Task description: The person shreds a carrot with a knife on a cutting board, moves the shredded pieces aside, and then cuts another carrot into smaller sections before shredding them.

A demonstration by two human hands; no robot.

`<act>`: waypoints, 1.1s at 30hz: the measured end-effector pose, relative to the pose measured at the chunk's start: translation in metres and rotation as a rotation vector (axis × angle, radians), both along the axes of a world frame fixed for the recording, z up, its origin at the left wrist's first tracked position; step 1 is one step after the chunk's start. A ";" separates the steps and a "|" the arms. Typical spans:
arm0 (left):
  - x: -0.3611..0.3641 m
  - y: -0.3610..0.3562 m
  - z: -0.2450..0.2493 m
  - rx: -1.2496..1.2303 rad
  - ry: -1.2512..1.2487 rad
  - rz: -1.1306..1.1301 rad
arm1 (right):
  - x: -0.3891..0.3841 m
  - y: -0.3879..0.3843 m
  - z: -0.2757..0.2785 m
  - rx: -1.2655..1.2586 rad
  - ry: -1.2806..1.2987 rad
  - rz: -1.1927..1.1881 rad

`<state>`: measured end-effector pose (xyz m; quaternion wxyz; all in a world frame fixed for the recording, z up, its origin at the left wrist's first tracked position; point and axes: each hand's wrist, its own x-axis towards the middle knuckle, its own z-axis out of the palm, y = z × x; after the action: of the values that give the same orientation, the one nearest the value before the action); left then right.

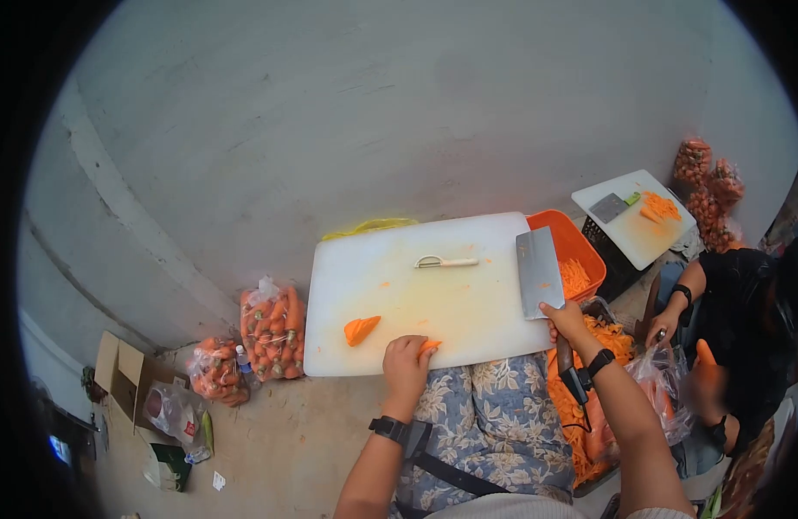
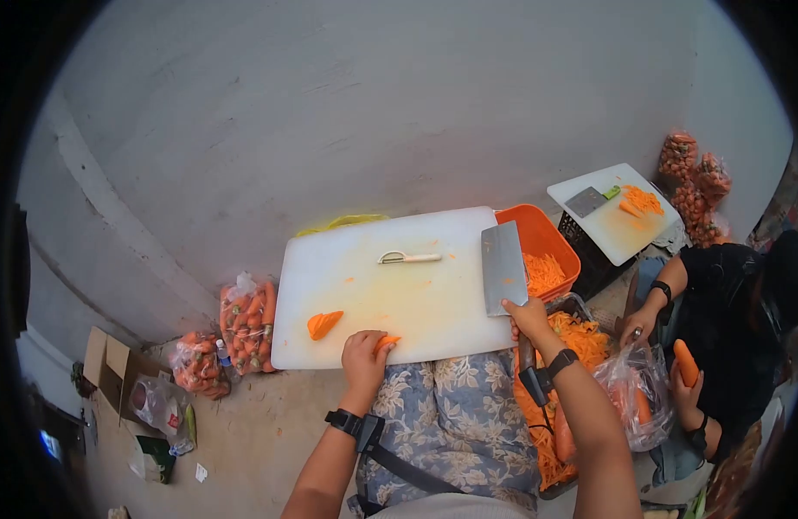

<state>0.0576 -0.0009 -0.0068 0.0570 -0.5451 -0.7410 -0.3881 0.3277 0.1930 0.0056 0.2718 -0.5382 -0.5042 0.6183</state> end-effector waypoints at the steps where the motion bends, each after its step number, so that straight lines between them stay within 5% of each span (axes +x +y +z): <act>1: 0.001 0.004 0.000 0.006 -0.019 -0.033 | 0.000 0.001 0.000 -0.012 0.007 -0.023; 9: -0.003 0.032 0.023 -0.031 0.014 -0.093 | 0.002 0.005 -0.004 -0.061 0.052 0.022; 17: -0.037 0.137 0.052 -0.266 0.063 -0.162 | -0.001 0.001 -0.006 0.024 0.018 0.000; 24: -0.036 0.181 0.034 -0.288 0.227 -0.346 | -0.001 -0.001 -0.003 -0.006 -0.003 -0.016; 33: -0.121 0.124 0.042 -0.416 0.400 0.066 | -0.002 0.001 -0.002 -0.020 -0.016 -0.006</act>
<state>-0.0634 0.1234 0.0352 0.1018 -0.5865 -0.7959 -0.1105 0.3256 0.1938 0.0036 0.2641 -0.5471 -0.4986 0.6183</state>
